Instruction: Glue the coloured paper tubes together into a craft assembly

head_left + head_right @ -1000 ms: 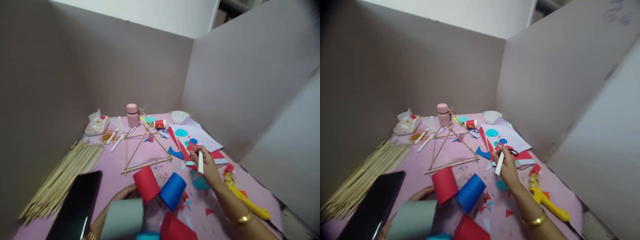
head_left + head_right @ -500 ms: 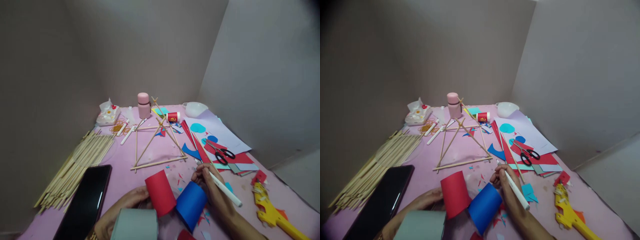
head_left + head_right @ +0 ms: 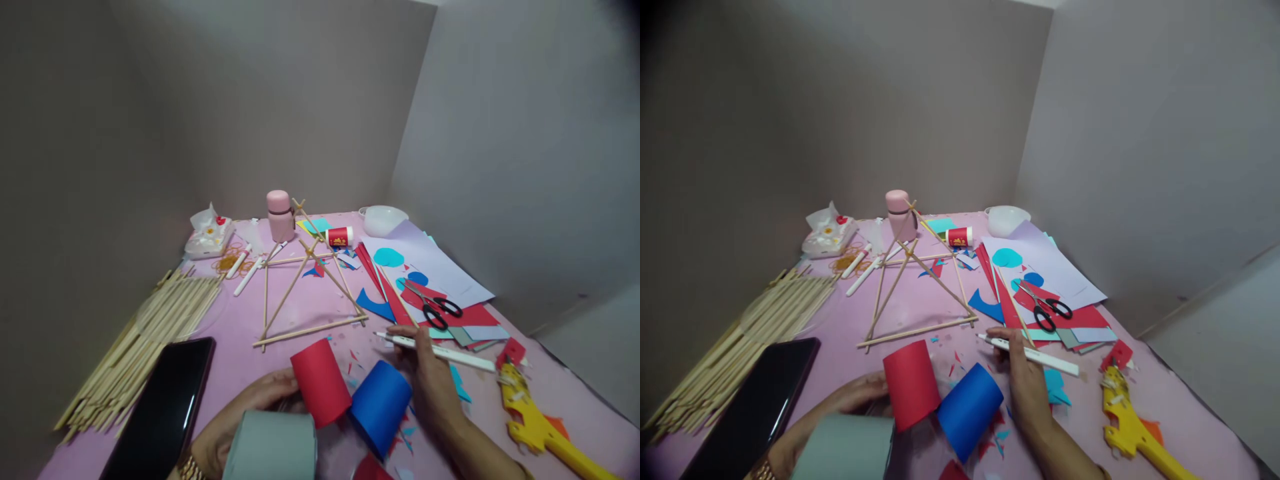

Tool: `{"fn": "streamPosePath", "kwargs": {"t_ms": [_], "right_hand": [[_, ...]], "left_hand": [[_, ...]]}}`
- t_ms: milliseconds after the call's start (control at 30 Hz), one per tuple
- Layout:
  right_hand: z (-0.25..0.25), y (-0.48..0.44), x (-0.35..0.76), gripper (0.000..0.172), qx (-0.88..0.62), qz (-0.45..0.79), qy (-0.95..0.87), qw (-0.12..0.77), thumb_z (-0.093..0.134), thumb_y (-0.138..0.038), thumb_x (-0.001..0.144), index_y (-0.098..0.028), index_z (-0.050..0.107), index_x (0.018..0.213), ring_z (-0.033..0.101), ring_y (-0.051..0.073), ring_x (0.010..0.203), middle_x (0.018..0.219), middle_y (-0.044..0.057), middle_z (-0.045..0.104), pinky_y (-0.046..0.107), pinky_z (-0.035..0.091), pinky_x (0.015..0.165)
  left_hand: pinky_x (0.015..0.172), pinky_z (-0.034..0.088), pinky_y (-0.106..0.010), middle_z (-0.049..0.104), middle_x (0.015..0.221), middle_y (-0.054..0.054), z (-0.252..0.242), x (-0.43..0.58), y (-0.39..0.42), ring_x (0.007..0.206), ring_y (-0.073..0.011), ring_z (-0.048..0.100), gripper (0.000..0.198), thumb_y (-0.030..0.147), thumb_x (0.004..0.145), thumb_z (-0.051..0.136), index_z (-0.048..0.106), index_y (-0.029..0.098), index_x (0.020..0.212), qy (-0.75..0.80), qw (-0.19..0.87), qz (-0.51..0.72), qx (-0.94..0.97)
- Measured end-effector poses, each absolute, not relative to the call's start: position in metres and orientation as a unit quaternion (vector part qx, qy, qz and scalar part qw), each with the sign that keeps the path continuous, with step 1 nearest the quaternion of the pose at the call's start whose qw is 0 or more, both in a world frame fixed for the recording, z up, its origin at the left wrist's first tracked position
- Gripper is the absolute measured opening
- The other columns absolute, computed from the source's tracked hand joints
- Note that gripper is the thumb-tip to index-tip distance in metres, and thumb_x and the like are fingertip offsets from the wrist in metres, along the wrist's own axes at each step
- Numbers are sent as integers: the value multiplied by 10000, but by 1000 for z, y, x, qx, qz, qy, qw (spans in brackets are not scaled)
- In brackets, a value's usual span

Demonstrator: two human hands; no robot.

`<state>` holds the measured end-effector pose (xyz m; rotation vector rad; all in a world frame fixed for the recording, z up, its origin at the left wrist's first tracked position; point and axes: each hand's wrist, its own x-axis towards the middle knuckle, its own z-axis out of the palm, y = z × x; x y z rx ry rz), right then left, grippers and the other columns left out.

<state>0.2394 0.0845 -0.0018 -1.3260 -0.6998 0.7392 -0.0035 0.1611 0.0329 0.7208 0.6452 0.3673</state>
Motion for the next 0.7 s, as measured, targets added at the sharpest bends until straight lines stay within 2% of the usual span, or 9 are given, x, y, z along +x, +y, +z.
{"fn": "streamPosePath", "kwargs": {"t_ms": [133,167,267,367,567,700], "right_hand": [[40,87,240,557,-569,351,-357,652,333,-686,861,-228,641,790,486,155,482,503,-13,550,264,398,496],[52,87,238,533,-562,352,-380,645,366,-686,850,-231,634,776,487,159,472,486,-16,544,269,404,496],[75,87,226,302,-543,387,-458,587,594,-548,810,-247,618,797,537,177,525,525,-16,582,277,434,529],[77,82,214,228,-536,429,-471,554,610,-481,823,-259,587,782,515,165,505,528,-22,586,254,403,479],[70,73,204,298,-555,422,-538,473,543,-487,854,-245,566,682,459,147,491,542,-10,541,248,343,451],[72,71,204,253,-552,399,-563,469,533,-447,864,-250,560,707,427,148,482,548,-15,507,257,313,439]], "left_hand": [[800,455,-237,732,912,-55,36,1,165,850,-166,657,162,167,768,665,743,150,909,283,874,156,364],[790,456,-242,729,921,-61,36,3,166,842,-169,658,181,172,777,654,736,150,936,274,876,151,367],[834,441,-285,722,971,-84,36,6,166,902,-208,658,255,182,812,604,701,152,1046,249,885,144,366],[873,421,-309,719,1024,-85,31,4,165,955,-227,649,292,199,832,575,675,158,1104,236,895,142,352],[853,435,-266,726,986,-75,26,-1,163,947,-192,657,304,159,835,553,662,125,1117,225,907,117,337],[836,437,-251,735,953,-46,29,1,162,922,-188,663,303,148,856,516,666,121,1118,227,902,125,346]]}}
